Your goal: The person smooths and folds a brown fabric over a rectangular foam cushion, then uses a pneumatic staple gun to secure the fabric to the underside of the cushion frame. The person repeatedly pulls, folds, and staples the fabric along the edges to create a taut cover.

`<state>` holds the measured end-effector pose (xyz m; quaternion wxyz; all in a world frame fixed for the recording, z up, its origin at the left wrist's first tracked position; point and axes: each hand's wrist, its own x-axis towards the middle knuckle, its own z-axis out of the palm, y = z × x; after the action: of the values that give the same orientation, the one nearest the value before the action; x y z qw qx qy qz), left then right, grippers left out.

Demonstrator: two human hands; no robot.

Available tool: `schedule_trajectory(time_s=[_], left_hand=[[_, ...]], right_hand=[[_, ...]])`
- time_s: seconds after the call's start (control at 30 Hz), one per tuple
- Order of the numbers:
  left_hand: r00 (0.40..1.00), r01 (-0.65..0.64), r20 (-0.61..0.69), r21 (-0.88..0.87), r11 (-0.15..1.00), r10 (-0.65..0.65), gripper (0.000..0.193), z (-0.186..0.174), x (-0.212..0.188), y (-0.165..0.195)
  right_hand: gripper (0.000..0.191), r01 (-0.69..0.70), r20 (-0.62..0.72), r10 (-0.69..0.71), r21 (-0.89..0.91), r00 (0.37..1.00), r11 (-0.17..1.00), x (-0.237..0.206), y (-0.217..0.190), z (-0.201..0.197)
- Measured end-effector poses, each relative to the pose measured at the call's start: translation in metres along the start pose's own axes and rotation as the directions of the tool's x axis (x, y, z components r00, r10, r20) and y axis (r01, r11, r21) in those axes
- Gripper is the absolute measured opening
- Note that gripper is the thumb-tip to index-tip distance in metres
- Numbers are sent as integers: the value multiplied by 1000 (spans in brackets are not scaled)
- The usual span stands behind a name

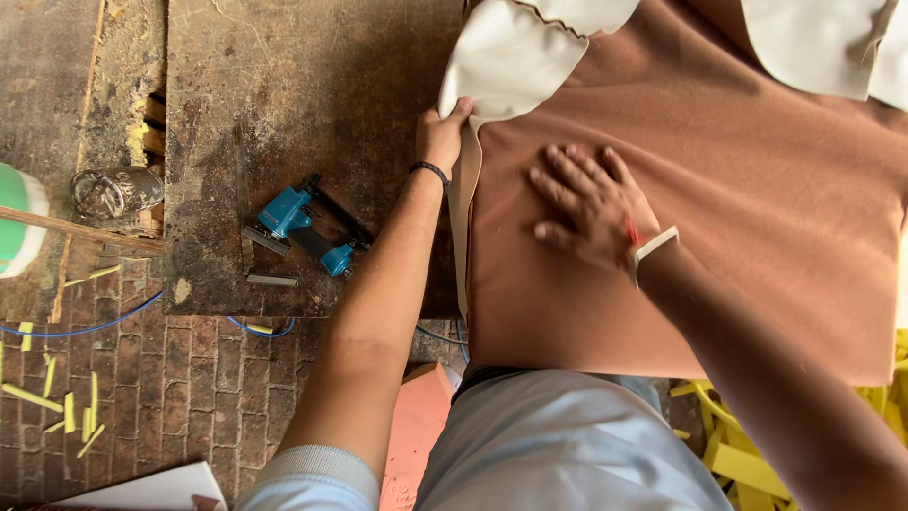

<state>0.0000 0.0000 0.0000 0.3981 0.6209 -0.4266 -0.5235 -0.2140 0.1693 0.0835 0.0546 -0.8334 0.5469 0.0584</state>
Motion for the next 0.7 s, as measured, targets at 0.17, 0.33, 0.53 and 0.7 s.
schedule_trajectory(time_s=[0.17,0.33,0.53,0.7], left_hand=[[990,-123,39,-236,964,136,29,-23,15,-13],[979,-197,-63,-66,978,193,25,-23,28,-29],[998,-53,-19,3,999,53,37,9,32,-31],[999,-6,34,78,997,3,43,11,35,-32]], right_hand=[[78,-94,70,92,25,993,995,72,19,-25],[78,-100,60,99,7,993,995,87,16,-32],[78,-120,100,122,-29,987,992,93,14,-32],[79,-142,182,146,-36,972,989,104,17,-28]])
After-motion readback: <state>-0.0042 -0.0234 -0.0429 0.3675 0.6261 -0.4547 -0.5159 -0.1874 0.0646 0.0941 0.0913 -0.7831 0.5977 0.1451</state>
